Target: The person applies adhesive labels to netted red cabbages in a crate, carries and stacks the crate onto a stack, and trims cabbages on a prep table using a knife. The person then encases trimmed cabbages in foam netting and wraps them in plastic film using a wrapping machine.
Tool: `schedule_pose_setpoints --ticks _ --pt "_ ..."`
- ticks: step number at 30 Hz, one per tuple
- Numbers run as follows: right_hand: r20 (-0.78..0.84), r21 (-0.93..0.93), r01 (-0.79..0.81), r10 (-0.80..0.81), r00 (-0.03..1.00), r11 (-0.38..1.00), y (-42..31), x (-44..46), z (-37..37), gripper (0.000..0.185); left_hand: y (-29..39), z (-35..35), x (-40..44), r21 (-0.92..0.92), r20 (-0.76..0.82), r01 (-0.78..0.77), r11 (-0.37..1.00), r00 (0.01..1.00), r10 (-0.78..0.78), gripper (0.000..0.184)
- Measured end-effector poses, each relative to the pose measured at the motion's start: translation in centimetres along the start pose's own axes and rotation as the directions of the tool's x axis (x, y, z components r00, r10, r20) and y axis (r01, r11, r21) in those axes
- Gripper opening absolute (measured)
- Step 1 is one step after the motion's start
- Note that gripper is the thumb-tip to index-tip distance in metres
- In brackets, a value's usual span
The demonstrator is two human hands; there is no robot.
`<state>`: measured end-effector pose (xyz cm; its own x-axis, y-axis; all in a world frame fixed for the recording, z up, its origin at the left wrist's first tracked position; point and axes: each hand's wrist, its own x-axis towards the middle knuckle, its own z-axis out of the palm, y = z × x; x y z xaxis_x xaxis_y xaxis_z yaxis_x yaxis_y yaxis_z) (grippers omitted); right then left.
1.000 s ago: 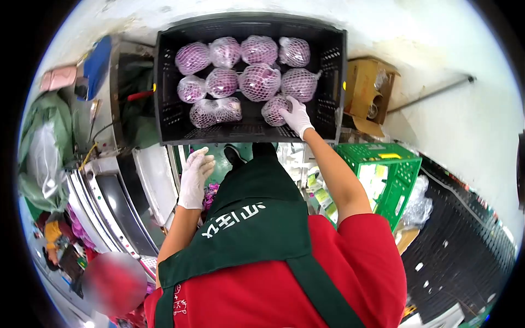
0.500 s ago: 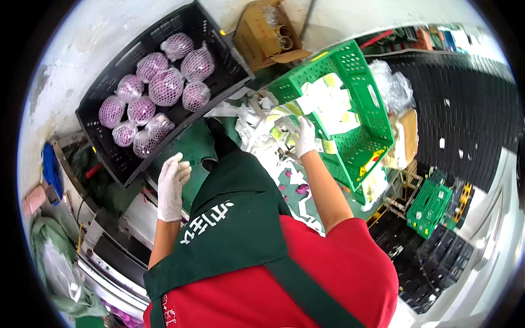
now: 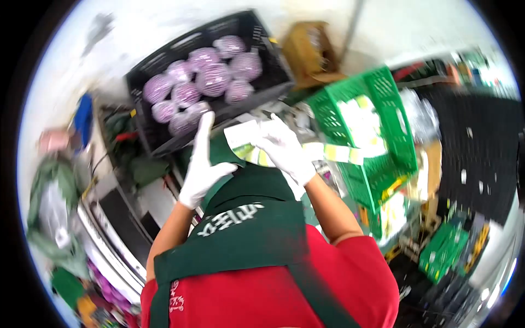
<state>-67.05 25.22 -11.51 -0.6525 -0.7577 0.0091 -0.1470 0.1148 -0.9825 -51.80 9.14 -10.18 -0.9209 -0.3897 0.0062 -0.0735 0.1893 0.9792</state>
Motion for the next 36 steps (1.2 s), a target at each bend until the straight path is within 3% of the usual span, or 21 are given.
schedule_pose_setpoints --ticks 1,2,4,6,7,8,9,12,13,16,18,20,22,24,25,27,29,31,32,34,36 --pt "0.063 0.001 0.058 -0.058 0.996 0.998 -0.5 0.2 0.9 0.006 1.3 0.3 0.4 -0.118 -0.027 0.018 0.993 0.999 -0.021 0.104" --pt "0.125 0.009 0.116 -0.116 0.985 0.993 -1.0 0.4 1.9 0.007 1.9 0.8 0.4 -0.331 -0.072 0.017 0.944 0.996 -0.044 0.079" --pt "0.221 0.272 -0.237 0.179 0.959 0.933 -3.1 1.0 3.1 0.009 1.5 0.5 -0.4 -0.428 -0.208 0.026 0.904 0.970 -0.126 0.042" --pt "0.294 0.078 -0.219 0.187 0.937 0.973 -3.2 2.1 3.3 0.010 0.0 -0.1 -1.2 -0.466 -0.328 -0.026 0.884 0.933 -0.146 0.018" --pt "0.307 0.083 -0.192 0.158 0.938 0.978 -3.8 3.0 3.5 0.017 2.6 0.1 -0.7 -0.598 -0.455 0.005 0.802 0.821 -0.344 0.013" --pt "0.316 0.089 -0.169 0.133 0.939 0.982 -4.7 3.8 3.6 0.025 2.0 -0.5 -1.2 -0.598 -0.486 -0.014 0.801 0.801 -0.349 0.013" --pt "0.384 0.263 -0.379 0.265 0.885 0.887 -6.2 4.4 3.9 0.030 0.9 -1.1 -1.7 -0.556 -0.490 0.017 0.831 0.801 -0.344 0.010" --pt "0.648 0.179 -0.569 0.340 0.682 0.803 -9.5 6.7 5.4 0.045 -0.3 -2.6 -3.1 -0.418 -0.466 0.103 0.903 0.829 -0.310 0.021" --pt "0.677 -0.044 -0.561 0.438 0.591 0.826 -9.5 7.7 5.7 0.040 -0.8 -2.8 -3.5 -0.397 -0.441 0.075 0.915 0.858 -0.262 0.021" --pt "0.652 -0.312 -0.414 0.510 0.562 0.855 -12.8 11.1 5.9 0.019 -0.4 -2.0 -3.8 -0.595 -0.244 0.130 0.793 0.911 -0.333 0.012" --pt "0.702 -0.403 -0.132 0.399 0.590 0.906 -11.5 15.2 5.7 0.015 0.4 -0.3 -4.2 -0.752 0.072 0.326 0.573 0.904 -0.421 0.028" --pt "0.680 -0.536 0.024 0.415 0.605 0.844 -9.2 21.1 5.7 0.016 -1.1 0.9 -4.6 -0.824 0.166 0.451 0.343 0.771 -0.615 0.035" --pt "0.622 -0.606 0.194 0.308 0.720 0.771 -3.6 27.3 7.0 0.021 -5.8 -0.2 -5.8 -0.913 -0.021 0.254 0.320 0.753 -0.657 0.031" --pt "0.666 -0.543 0.231 0.246 0.704 0.807 2.0 31.8 10.5 0.023 -12.4 -2.5 -9.7 -0.967 -0.197 0.017 0.255 0.587 -0.786 0.036" --pt "0.656 -0.502 0.068 0.329 0.679 0.862 3.1 32.8 13.4 0.026 -15.1 -2.2 -12.0 -0.968 -0.220 -0.179 0.177 0.259 -0.941 0.038" --pt "0.689 -0.379 0.151 0.169 0.705 0.913 5.5 34.4 19.3 0.034 -21.0 -0.5 -20.0 -0.939 -0.341 0.018 0.343 0.074 -0.937 0.034" --pt "0.673 -0.368 0.215 0.100 0.732 0.905 11.6 37.4 25.7 0.035 -24.4 2.3 -23.9 -0.869 -0.131 -0.392 0.300 -0.403 -0.906 0.035" --pt "0.681 -0.475 0.364 0.073 0.728 0.801 12.4 38.8 30.3 0.040 -23.5 3.0 -23.6 -0.932 -0.305 0.019 0.361 -0.578 -0.757 0.025" --pt "0.687 -0.520 0.411 0.081 0.722 0.749 13.6 39.8 32.4 0.043 -24.4 3.1 -23.2 -0.933 -0.300 0.016 0.360 -0.587 -0.752 0.025" --pt "0.723 -0.581 0.490 0.135 0.678 0.649 15.7 41.0 34.6 0.047 -22.0 2.7 -19.6 -0.872 -0.473 0.038 0.489 -0.325 -0.819 0.022" --pt "0.662 -0.733 0.565 0.205 0.721 0.380 16.3 41.2 35.7 0.057 -17.6 -0.4 -13.4 -0.762 -0.646 0.111 0.638 -0.192 -0.738 0.016"
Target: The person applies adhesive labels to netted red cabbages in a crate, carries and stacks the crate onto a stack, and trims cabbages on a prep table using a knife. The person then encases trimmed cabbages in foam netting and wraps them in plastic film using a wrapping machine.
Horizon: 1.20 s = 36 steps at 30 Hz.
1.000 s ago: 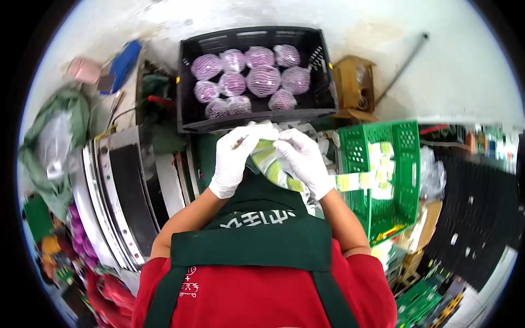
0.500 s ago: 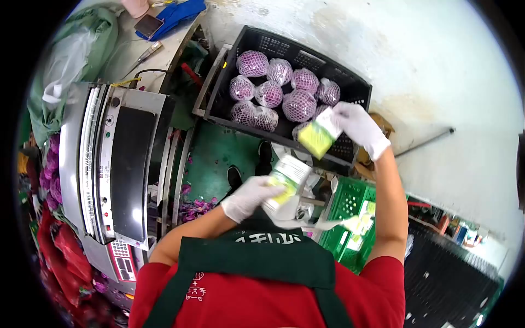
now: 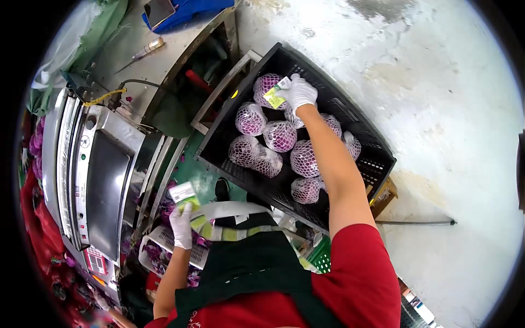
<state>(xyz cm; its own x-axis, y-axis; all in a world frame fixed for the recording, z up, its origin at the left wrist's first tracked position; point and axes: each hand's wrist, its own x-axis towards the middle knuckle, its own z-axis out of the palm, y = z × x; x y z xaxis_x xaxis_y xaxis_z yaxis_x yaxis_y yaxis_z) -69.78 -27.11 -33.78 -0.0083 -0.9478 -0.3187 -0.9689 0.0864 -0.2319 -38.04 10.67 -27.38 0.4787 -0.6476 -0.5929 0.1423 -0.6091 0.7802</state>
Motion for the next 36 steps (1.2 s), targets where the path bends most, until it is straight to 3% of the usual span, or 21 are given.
schedule_pose_setpoints --ticks 1,5,6,8,10,11,12,13,14,15,16,17,19,22,24,26,28,29,34,35,36 --pt "-0.057 -0.081 0.043 -0.048 0.997 0.996 -0.8 -1.1 -0.9 0.058 1.7 1.4 -0.7 0.006 0.064 0.005 1.000 0.998 -0.005 0.015" --pt "-0.057 0.148 0.181 -0.175 0.983 0.972 -1.1 -2.3 2.1 0.059 6.0 6.0 -2.5 0.089 0.262 -0.055 0.995 0.964 0.030 0.017" --pt "-0.259 0.097 0.285 -0.252 0.932 0.954 -0.3 -1.9 5.3 0.054 6.8 6.9 -2.8 0.083 0.303 -0.044 0.996 0.953 0.017 0.018" --pt "-0.324 0.131 0.293 -0.239 0.915 0.947 -0.2 -1.7 6.8 0.057 9.2 8.3 -2.5 0.292 0.365 -0.133 0.947 0.931 0.018 0.020" --pt "-0.383 0.123 0.417 -0.345 0.857 0.900 -1.3 -3.5 4.9 0.051 10.3 8.8 -1.9 0.259 0.376 -0.055 0.964 0.925 -0.048 0.020" --pt "-0.119 0.375 0.348 -0.327 0.937 0.859 -3.1 -6.7 0.8 0.043 10.4 8.8 -1.1 0.250 0.411 -0.092 0.964 0.911 -0.019 0.022" --pt "0.128 0.780 0.126 -0.353 0.927 0.613 -4.0 -9.4 -0.1 0.042 10.3 9.1 -0.7 0.160 0.413 0.028 0.987 0.906 -0.092 0.023" --pt "0.494 0.816 -0.238 -0.421 0.761 0.527 -5.4 -12.8 -3.7 0.042 10.3 9.3 -0.3 0.155 0.417 0.049 0.987 0.902 -0.110 0.023" --pt "0.352 0.844 -0.033 -0.507 0.787 0.535 -6.0 -16.3 -3.7 0.039 10.3 9.6 -0.2 0.148 0.429 0.067 0.987 0.894 -0.126 0.024" --pt "0.286 0.768 0.144 -0.536 0.794 0.624 -6.0 -18.6 -3.9 0.031 10.7 10.3 -0.4 0.148 0.438 0.068 0.987 0.890 -0.127 0.024" --pt "0.263 0.731 0.121 -0.441 0.858 0.671 -6.3 -20.7 -4.2 0.023 11.1 11.3 -0.9 -0.021 0.411 -0.087 0.996 0.908 0.087 0.024" --pt "0.141 0.727 0.161 -0.375 0.916 0.667 -6.7 -22.6 -4.5 0.018 11.0 11.5 -0.8 -0.068 0.392 -0.093 0.993 0.913 0.112 0.022" --pt "0.137 0.681 0.148 -0.323 0.937 0.717 -6.9 -25.1 -4.8 0.017 10.8 11.8 -0.6 -0.162 0.353 -0.110 0.981 0.921 0.162 0.017" --pt "0.072 0.655 0.184 -0.302 0.950 0.733 -6.6 -26.5 -4.9 0.017 10.1 11.4 -0.2 -0.081 0.411 0.043 0.996 0.912 -0.006 0.013" --pt "0.286 0.811 -0.053 -0.316 0.905 0.582 -5.6 -26.6 -5.2 0.017 8.9 11.8 -0.6 -0.060 0.435 0.002 0.998 0.900 0.024 0.015" --pt "0.205 0.719 0.136 -0.395 0.896 0.681 -4.3 -25.9 -4.9 0.013 8.6 12.4 -2.6 -0.154 0.508 0.026 0.988 0.860 0.056 0.023" --pt "0.096 0.586 0.180 -0.289 0.953 0.790 -2.2 -23.5 -4.6 0.013 7.9 10.7 -3.4 0.048 0.646 0.135 0.990 0.751 -0.134 0.031" --pt "0.064 0.602 0.129 -0.209 0.976 0.788 -0.5 -21.6 -3.9 0.013 7.2 9.8 -3.6 0.227 0.630 0.163 0.960 0.727 -0.273 0.033" --pt "-0.056 0.424 0.027 -0.004 0.998 0.905 3.8 -14.5 1.4 0.033 5.8 7.9 -3.6 0.188 0.497 0.283 0.941 0.799 -0.339 0.022" --pt "0.028 0.401 -0.021 0.011 1.000 0.916 4.9 -13.1 3.6 0.047 5.8 7.6 -3.4 0.199 0.497 0.276 0.941 0.799 -0.339 0.022" --pt "0.026 0.400 -0.020 0.011 1.000 0.916 5.1 -13.1 4.2 0.047 5.9 7.5 -3.3 0.208 0.497 0.266 0.941 0.800 -0.336 0.022"
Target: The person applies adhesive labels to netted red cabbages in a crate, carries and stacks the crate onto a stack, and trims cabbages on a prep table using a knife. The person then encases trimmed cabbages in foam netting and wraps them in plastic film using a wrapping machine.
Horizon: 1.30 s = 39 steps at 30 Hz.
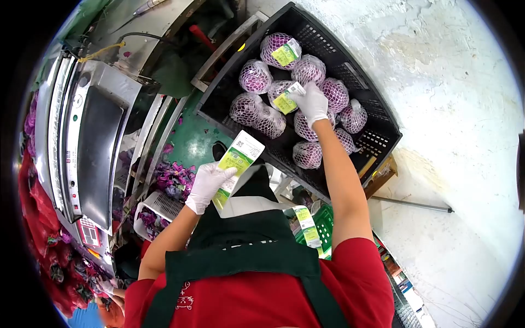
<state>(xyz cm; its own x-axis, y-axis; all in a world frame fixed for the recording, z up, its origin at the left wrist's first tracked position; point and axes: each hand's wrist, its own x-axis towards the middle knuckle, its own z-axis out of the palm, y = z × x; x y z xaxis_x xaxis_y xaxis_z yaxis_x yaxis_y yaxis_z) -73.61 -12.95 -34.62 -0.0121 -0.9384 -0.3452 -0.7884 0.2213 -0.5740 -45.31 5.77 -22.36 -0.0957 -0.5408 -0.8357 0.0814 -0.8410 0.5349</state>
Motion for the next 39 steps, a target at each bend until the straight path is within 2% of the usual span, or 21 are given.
schedule_pose_setpoints --ticks 2,3,4,6,13,14,15,16,17,18,19,22,24,26,29,30,32,34,36,38,39 --pt "-0.098 -0.377 -0.010 -0.029 0.995 0.926 0.4 0.4 1.3 0.059 0.2 0.0 -0.2 -0.047 0.000 0.015 0.999 1.000 -0.015 0.022" --pt "-0.157 -0.412 -0.023 -0.046 0.987 0.911 -1.5 -0.3 0.6 0.053 -0.2 -0.2 0.0 -0.017 -0.023 0.001 1.000 1.000 -0.002 0.022" --pt "-0.151 -0.411 -0.020 -0.046 0.987 0.911 -1.1 -0.3 1.8 0.053 -0.7 -0.4 0.1 0.012 -0.045 -0.008 1.000 0.999 0.009 0.022" --pt "-0.179 -0.180 0.188 -0.220 0.959 0.966 -0.3 -0.7 3.8 0.058 -1.1 -0.4 0.2 0.005 -0.057 -0.023 1.000 0.998 0.023 0.022" --pt "-0.034 -0.264 0.123 -0.136 0.990 0.957 -3.9 -2.8 1.3 0.075 -0.9 0.1 0.8 -0.010 -0.063 -0.061 0.998 0.996 0.060 0.023" --pt "0.134 -0.148 0.115 -0.096 0.986 0.982 -5.7 -4.0 -0.2 0.071 -0.4 -0.1 0.9 -0.002 -0.060 -0.064 0.998 0.996 0.064 0.023" --pt "0.306 0.639 -0.097 -0.137 0.942 0.763 -6.6 -6.1 -0.4 0.054 -0.1 -0.2 1.0 0.001 -0.062 -0.080 0.997 0.995 0.080 0.024" --pt "0.364 0.707 -0.041 -0.314 0.877 0.706 -6.5 -7.7 -0.2 0.041 0.0 -0.1 0.9 0.002 -0.064 -0.093 0.996 0.994 0.093 0.025" --pt "0.412 0.597 0.055 -0.365 0.835 0.801 -8.2 -9.9 -1.4 0.033 0.0 -0.4 1.2 0.010 -0.064 -0.066 0.998 0.996 0.067 0.022" --pt "0.474 0.521 -0.006 -0.284 0.833 0.853 -9.0 -11.7 -1.9 0.024 0.6 0.5 1.2 0.010 -0.061 -0.068 0.998 0.996 0.068 0.022" --pt "0.452 0.496 -0.034 -0.225 0.863 0.868 -9.8 -12.8 -1.9 0.021 1.6 2.2 0.9 -0.094 -0.135 -0.246 0.965 0.963 0.232 0.021" --pt "0.379 0.457 -0.006 -0.188 0.906 0.890 -11.5 -15.2 -1.8 0.018 3.4 2.9 1.1 -0.199 -0.231 -0.478 0.856 0.871 0.433 0.023" --pt "0.329 0.342 0.107 -0.226 0.917 0.933 -12.5 -15.9 -2.1 0.017 2.3 0.6 2.4 -0.075 -0.076 -0.280 0.957 0.958 0.275 0.021" --pt "0.382 0.431 0.011 -0.193 0.904 0.902 -12.6 -15.6 -2.3 0.018 1.2 0.3 2.8 -0.067 -0.119 -0.365 0.928 0.927 0.356 0.020" --pt "0.093 0.008 0.371 -0.370 0.924 0.929 -11.0 -11.0 -2.9 0.015 0.6 1.5 0.9 -0.072 -0.082 -0.301 0.951 0.952 0.295 0.020" --pt "-0.017 0.057 0.317 -0.317 0.948 0.947 -10.4 -8.7 -2.8 0.016 0.0 0.9 0.2 -0.121 -0.023 -0.144 0.982 0.990 0.143 0.026" --pt "-0.021 0.128 0.202 -0.201 0.979 0.971 -10.1 -3.6 -2.3 0.020 -1.5 0.2 -0.4 -0.195 -0.108 -0.018 0.981 0.994 -0.003 0.025" --pt "-0.126 0.067 0.225 -0.215 0.968 0.972 -9.7 0.6 0.8 0.031 -2.0 -0.3 -0.4 -0.199 -0.161 -0.065 0.978 0.986 0.033 0.022" --pt "-0.019 -0.067 0.161 -0.163 0.986 0.985 -9.2 4.0 3.6 0.043 -1.9 -0.6 -0.6 -0.176 -0.222 -0.129 0.976 0.971 0.089 0.020" --pt "0.061 -0.352 0.132 -0.119 0.991 0.927 -9.0 5.2 5.3 0.057 -1.9 -1.0 -0.8 -0.168 -0.241 -0.151 0.974 0.964 0.107 0.019" --pt "-0.017 -0.397 0.035 -0.045 0.999 0.917 -9.7 5.2 5.5 0.071 -1.9 -1.3 -1.0 -0.158 -0.256 -0.165 0.973 0.959 0.121 0.018"
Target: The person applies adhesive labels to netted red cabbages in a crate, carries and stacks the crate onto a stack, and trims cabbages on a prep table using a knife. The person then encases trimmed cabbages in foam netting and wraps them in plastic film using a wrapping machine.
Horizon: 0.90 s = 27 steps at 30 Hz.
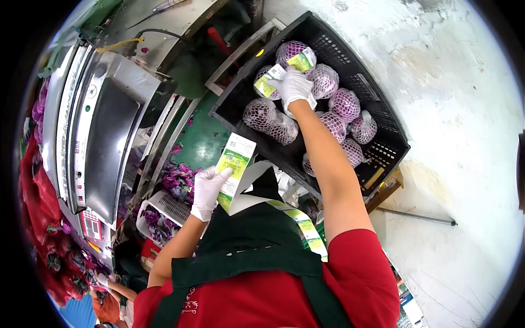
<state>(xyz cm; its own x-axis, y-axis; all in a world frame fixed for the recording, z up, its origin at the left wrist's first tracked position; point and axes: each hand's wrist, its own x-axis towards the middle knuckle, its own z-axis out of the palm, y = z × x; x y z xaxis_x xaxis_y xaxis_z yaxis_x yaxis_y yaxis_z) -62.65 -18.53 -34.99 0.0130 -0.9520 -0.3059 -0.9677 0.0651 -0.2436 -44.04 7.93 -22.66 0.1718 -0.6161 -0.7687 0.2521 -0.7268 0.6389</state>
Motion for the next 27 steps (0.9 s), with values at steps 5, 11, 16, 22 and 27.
schedule_pose_setpoints --ticks 5,11,16,22,27 --pt "-0.175 0.194 0.296 -0.264 0.949 0.935 -0.2 -3.3 0.6 0.040 0.2 -0.8 -0.1 0.020 -0.011 -0.035 0.999 0.999 0.035 0.018" --pt "0.446 0.801 -0.111 -0.463 0.766 0.588 -2.7 -16.2 -7.7 0.031 2.6 -0.6 0.3 0.039 0.120 -0.054 0.998 0.992 0.049 0.019" --pt "0.153 0.620 0.208 -0.376 0.914 0.757 -3.7 -22.1 -9.6 0.024 4.4 1.5 0.6 -0.052 0.119 -0.284 0.957 0.950 0.288 0.011" --pt "0.021 0.520 0.160 -0.200 0.980 0.839 -0.1 -22.2 -9.9 0.016 1.0 2.8 -1.4 0.021 0.345 -0.058 0.998 0.937 0.047 0.027" --pt "0.085 0.496 -0.052 0.011 0.996 0.867 7.0 -15.7 -3.2 0.029 -0.4 0.2 -3.5 0.126 0.341 0.309 0.943 0.879 -0.334 0.023"
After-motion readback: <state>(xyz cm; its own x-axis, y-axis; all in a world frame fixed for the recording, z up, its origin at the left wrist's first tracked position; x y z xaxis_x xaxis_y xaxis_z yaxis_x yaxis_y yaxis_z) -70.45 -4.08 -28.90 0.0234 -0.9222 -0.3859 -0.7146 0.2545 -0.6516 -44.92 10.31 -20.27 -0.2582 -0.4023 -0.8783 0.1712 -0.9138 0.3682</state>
